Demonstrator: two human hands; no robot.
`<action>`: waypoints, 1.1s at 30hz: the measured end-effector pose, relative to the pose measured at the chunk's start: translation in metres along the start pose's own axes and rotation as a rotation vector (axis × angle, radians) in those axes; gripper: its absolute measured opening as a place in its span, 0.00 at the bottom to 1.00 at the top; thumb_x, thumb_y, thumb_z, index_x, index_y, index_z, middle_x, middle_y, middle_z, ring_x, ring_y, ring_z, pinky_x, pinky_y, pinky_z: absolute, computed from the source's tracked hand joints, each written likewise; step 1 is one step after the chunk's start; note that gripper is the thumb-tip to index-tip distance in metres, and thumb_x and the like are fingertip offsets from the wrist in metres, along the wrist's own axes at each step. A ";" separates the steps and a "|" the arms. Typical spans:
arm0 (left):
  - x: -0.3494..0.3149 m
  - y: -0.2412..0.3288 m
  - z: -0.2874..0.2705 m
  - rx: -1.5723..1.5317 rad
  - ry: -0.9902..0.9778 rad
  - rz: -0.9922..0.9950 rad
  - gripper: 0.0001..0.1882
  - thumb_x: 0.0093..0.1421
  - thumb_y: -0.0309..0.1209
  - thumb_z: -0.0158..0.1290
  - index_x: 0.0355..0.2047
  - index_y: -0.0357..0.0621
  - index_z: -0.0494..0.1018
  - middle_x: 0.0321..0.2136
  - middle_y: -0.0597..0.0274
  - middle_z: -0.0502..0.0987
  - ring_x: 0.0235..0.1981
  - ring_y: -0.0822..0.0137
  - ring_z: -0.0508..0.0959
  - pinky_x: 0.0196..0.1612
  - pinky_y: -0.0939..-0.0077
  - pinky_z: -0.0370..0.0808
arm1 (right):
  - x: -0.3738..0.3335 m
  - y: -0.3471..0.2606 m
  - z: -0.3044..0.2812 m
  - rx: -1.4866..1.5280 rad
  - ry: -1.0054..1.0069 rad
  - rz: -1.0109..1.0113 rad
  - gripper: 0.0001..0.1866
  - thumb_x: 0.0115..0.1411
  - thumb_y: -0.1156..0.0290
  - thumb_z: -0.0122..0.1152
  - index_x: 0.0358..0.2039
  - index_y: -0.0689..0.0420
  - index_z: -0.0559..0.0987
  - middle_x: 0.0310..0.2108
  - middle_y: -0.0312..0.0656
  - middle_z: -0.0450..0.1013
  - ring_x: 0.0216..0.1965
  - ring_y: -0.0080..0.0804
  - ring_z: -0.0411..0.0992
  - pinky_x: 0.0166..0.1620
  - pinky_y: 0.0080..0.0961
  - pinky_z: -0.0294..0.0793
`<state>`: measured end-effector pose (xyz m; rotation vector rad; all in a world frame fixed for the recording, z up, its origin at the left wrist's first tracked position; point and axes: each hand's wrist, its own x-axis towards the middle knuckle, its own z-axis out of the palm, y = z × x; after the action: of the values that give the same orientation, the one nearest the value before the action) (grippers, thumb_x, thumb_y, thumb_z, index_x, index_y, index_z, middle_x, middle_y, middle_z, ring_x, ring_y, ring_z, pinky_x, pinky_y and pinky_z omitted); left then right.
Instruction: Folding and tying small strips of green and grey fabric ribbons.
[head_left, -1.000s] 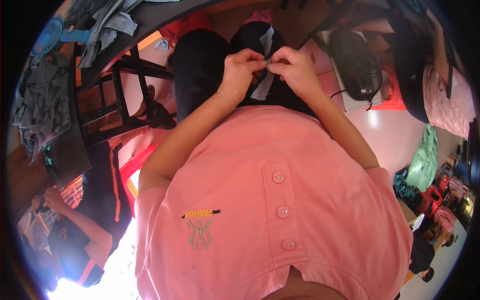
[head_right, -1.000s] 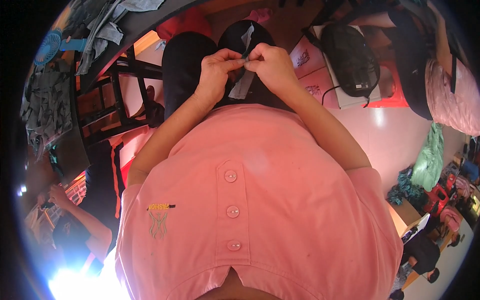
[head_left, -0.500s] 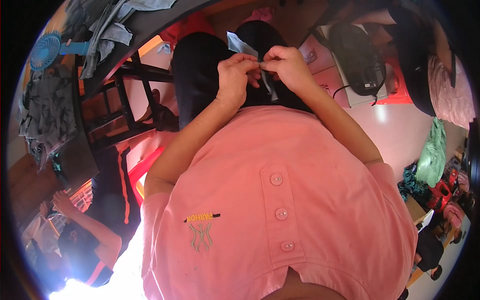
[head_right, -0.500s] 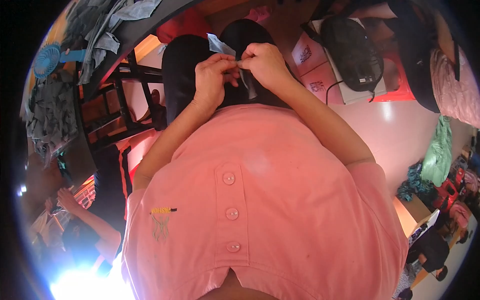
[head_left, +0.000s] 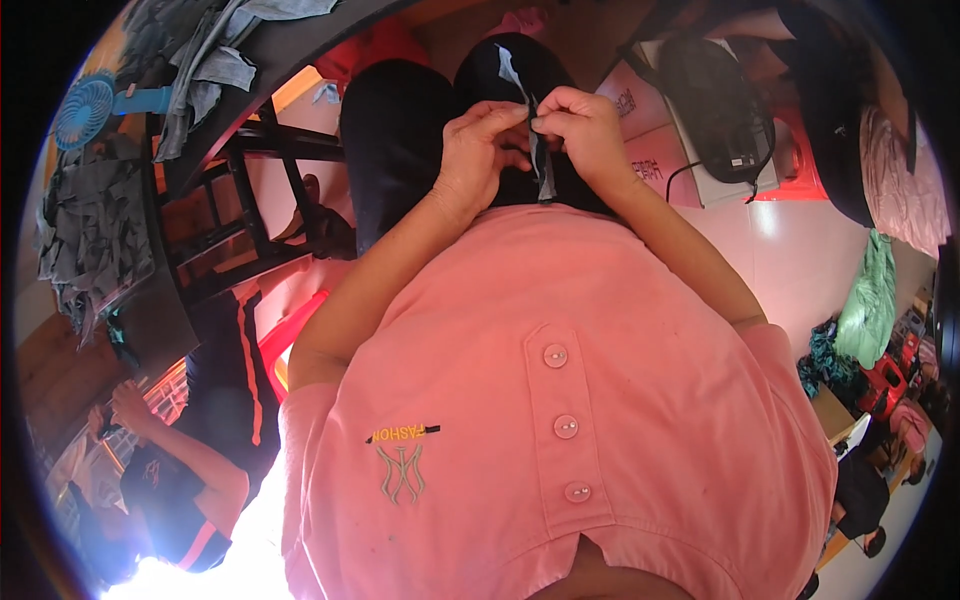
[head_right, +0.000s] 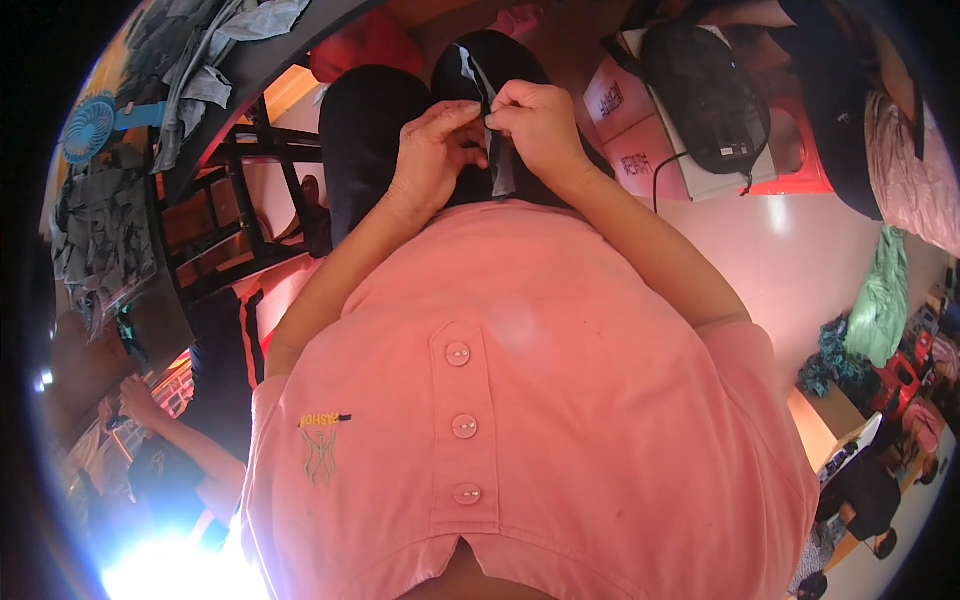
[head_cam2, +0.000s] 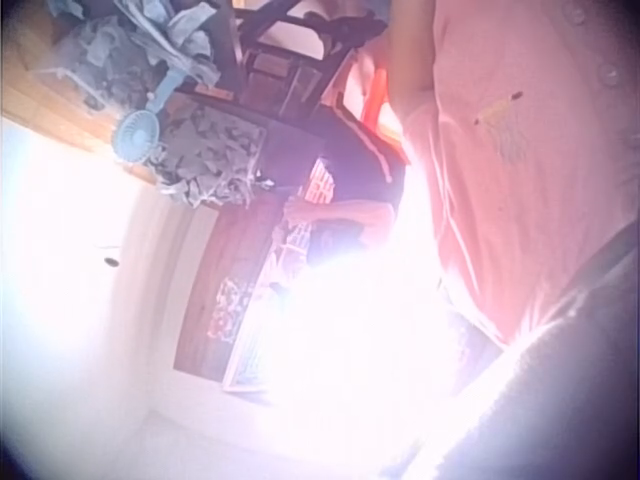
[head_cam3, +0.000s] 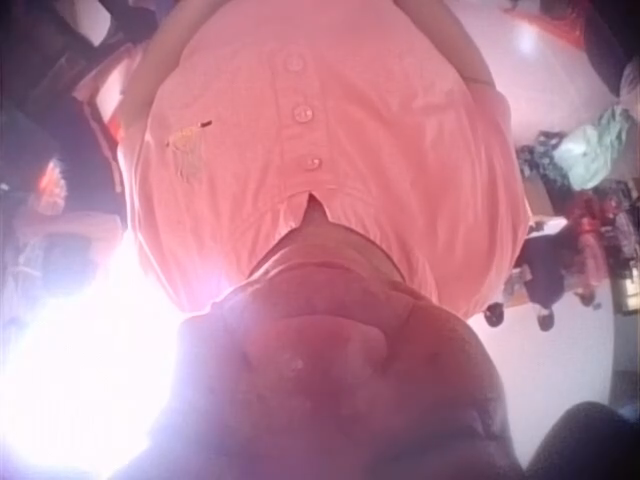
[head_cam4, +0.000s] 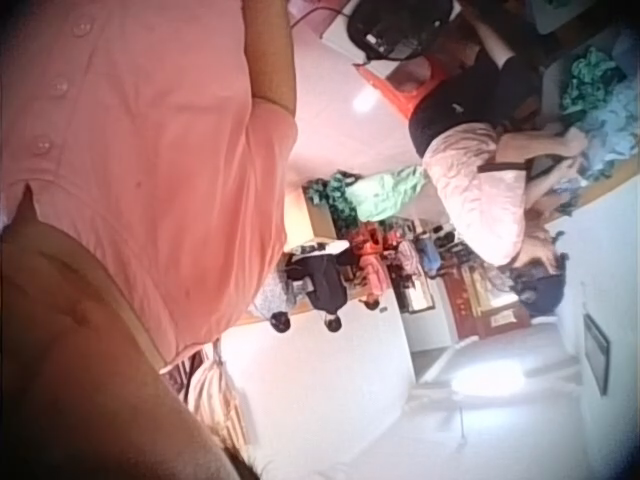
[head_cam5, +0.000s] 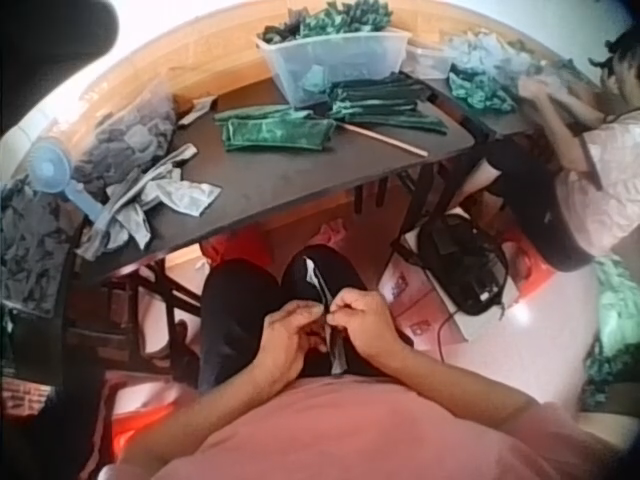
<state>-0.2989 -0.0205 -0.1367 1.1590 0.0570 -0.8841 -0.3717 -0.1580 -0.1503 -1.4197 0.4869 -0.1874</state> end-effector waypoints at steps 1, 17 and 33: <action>0.001 -0.001 0.000 -0.001 -0.001 -0.001 0.11 0.55 0.29 0.56 0.34 0.33 0.72 0.24 0.54 0.76 0.23 0.63 0.76 0.23 0.70 0.72 | 0.003 0.007 -0.003 -0.118 0.003 -0.103 0.06 0.48 0.73 0.61 0.21 0.62 0.76 0.16 0.35 0.71 0.20 0.21 0.68 0.24 0.19 0.66; 0.012 -0.010 -0.002 0.327 0.075 0.263 0.08 0.52 0.23 0.54 0.33 0.33 0.74 0.23 0.61 0.74 0.22 0.72 0.73 0.26 0.77 0.69 | -0.013 0.004 0.012 0.030 0.074 -0.124 0.03 0.48 0.76 0.61 0.22 0.63 0.77 0.16 0.34 0.69 0.19 0.17 0.66 0.23 0.17 0.63; 0.012 -0.003 -0.012 -0.149 -0.137 -0.142 0.10 0.53 0.21 0.59 0.34 0.32 0.71 0.32 0.53 0.77 0.32 0.60 0.80 0.38 0.66 0.76 | -0.012 0.016 0.004 -0.045 0.051 -0.350 0.04 0.50 0.76 0.61 0.23 0.63 0.76 0.16 0.32 0.68 0.20 0.15 0.64 0.24 0.16 0.62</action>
<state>-0.2876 -0.0179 -0.1498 0.9625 0.0925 -1.0649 -0.3829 -0.1467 -0.1634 -1.5400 0.2820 -0.4970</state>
